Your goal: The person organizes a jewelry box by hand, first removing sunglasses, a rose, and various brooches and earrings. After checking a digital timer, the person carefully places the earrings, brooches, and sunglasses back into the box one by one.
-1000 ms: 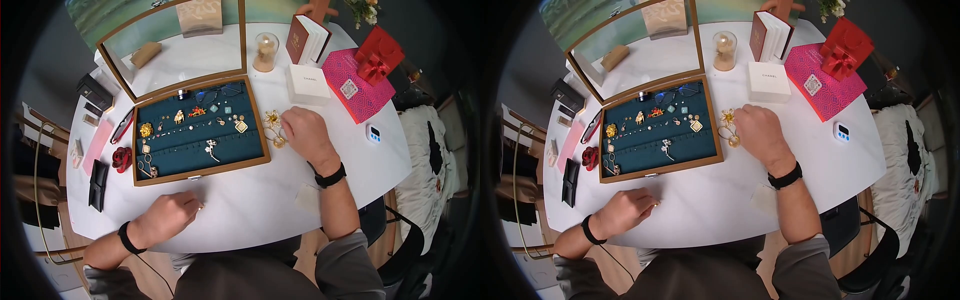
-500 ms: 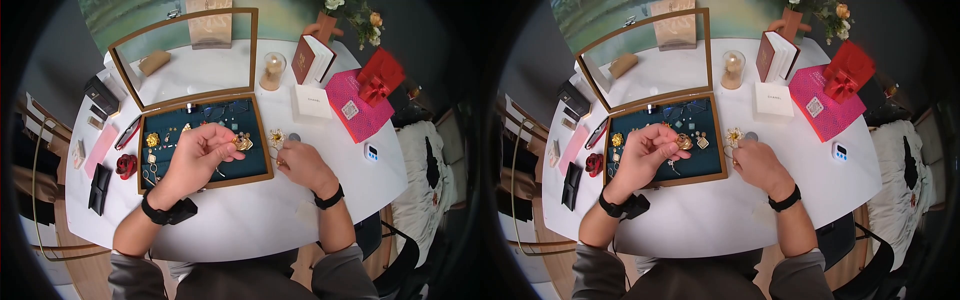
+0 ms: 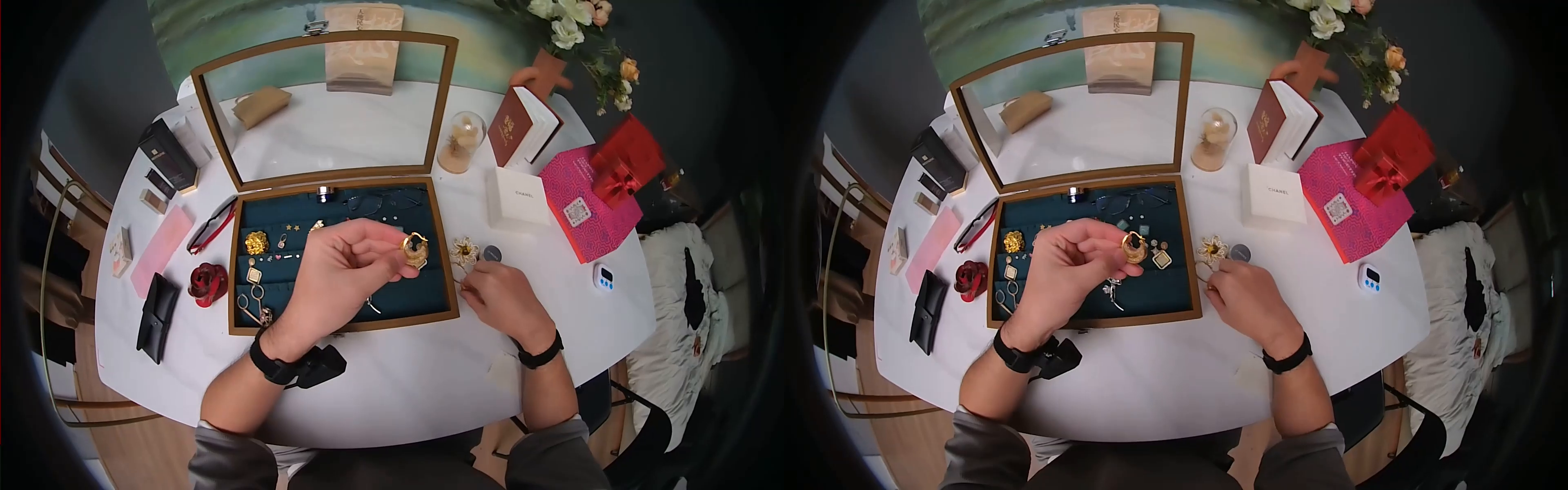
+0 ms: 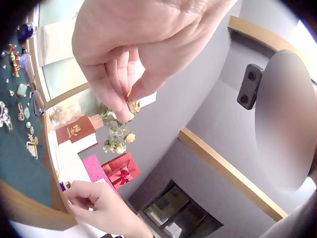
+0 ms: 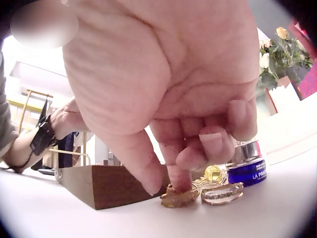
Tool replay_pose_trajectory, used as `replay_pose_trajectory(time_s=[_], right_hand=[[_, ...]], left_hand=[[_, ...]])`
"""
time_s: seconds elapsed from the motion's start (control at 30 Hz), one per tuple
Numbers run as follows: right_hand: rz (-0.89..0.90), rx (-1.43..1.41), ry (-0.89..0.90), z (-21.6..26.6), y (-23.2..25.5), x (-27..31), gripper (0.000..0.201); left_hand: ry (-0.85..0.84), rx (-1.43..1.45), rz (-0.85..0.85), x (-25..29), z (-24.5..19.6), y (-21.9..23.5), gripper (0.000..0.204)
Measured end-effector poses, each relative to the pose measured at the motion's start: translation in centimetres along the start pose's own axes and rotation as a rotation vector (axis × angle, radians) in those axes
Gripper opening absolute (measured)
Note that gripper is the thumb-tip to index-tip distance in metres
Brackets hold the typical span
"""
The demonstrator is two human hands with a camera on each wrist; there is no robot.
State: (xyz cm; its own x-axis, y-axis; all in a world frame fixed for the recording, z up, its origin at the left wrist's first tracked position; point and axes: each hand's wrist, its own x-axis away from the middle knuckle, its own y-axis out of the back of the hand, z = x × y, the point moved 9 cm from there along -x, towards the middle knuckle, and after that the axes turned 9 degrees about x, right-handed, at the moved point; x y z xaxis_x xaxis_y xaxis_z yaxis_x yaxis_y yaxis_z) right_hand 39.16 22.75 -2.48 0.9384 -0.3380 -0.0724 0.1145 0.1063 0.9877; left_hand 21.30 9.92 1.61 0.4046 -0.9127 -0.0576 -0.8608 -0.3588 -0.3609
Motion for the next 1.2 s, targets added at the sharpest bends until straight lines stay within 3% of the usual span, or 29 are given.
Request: replay_pose_trajectory(time_s=[0.1, 0.17, 0.37, 0.57, 0.8, 1.07, 1.2], right_hand=[[-0.088, -0.019, 0.023, 0.7, 1.4, 0.1, 0.004], [-0.3, -0.082, -0.025, 0.6, 3.8, -0.1, 0.003], [-0.534, -0.107, 0.051, 6.1, 11.2, -1.7, 0.011], [-0.548, -0.533, 0.001, 11.0, 14.3, -5.2, 0.016], [-0.533, -0.628, 0.013, 11.6, 12.4, -6.4, 0.014], [-0.628, -0.529, 0.07, 12.2, 12.8, -6.1, 0.015], [-0.569, -0.569, 0.077, 11.8, 12.2, -6.3, 0.015]], left_hand=[[-0.008, 0.031, -0.013, -0.2, -0.9, 0.5, 0.018], [-0.019, 0.037, -0.028, -0.2, -1.8, 1.1, 0.018], [-0.045, 0.088, 0.03, 0.0, -4.0, 1.3, 0.016], [-0.142, 0.118, 0.058, 0.6, -6.0, 1.8, 0.011], [-0.155, -0.018, 0.113, 0.9, -7.1, 1.9, 0.012], [-0.157, -0.13, 0.087, 0.5, -6.7, 2.0, 0.01], [-0.11, -0.088, 0.09, 0.3, -5.8, 1.9, 0.01]])
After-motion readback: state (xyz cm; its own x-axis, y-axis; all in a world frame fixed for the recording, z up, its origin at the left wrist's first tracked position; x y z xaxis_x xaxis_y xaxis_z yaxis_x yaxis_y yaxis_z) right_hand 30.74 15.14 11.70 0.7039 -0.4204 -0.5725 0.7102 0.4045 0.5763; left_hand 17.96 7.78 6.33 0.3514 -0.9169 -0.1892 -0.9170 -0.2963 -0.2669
